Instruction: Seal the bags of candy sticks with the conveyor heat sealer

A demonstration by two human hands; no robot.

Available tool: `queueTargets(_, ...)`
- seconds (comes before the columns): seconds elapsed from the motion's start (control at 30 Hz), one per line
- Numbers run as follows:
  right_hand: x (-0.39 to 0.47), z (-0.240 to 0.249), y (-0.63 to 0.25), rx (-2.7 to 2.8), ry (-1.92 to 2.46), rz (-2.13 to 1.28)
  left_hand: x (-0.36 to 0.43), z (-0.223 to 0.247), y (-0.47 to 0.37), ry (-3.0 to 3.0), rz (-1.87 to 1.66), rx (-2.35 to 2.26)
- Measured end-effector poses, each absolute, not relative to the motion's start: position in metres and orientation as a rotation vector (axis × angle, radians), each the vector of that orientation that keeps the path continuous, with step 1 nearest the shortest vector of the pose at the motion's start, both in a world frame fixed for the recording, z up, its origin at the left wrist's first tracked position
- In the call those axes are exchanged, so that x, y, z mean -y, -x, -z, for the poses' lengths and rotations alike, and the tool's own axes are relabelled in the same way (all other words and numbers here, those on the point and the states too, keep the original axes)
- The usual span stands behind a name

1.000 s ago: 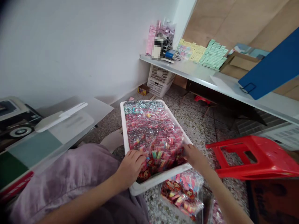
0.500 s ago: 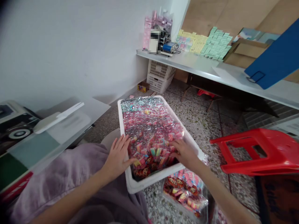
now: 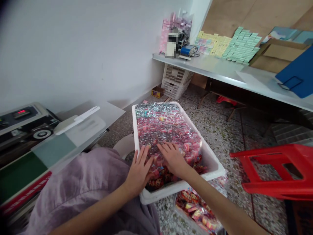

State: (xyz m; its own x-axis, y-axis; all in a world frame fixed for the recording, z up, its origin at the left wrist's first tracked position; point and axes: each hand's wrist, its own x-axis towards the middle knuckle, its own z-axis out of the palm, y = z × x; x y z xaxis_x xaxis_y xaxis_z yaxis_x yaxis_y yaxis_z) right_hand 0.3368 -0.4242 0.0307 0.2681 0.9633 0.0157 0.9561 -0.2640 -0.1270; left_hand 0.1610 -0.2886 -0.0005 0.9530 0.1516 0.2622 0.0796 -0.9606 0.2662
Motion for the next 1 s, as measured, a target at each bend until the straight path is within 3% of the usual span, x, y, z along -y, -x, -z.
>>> queueTargets(0.23, 0.442, -0.050, -0.318, 1.776, 2.312, 0.108, 0.295, 0.007, -0.156, -2.678, -0.388, -0.078)
queueTargets(0.43, 0.444, -0.021, -0.288, 1.424, 2.403, -0.279, 0.286, 0.008, -0.160, -2.661, -0.386, -0.095)
queueTargets(0.6, 0.441, 0.002, -0.289, 0.974, 2.103, -0.586, 0.286, -0.004, -0.157, -2.731, -0.367, -0.194)
queueTargets(1.0, 0.446, 0.014, -0.286, 0.657, 1.932, -0.658, 0.277, -0.014, -0.178, -2.613, -0.198, -0.394)
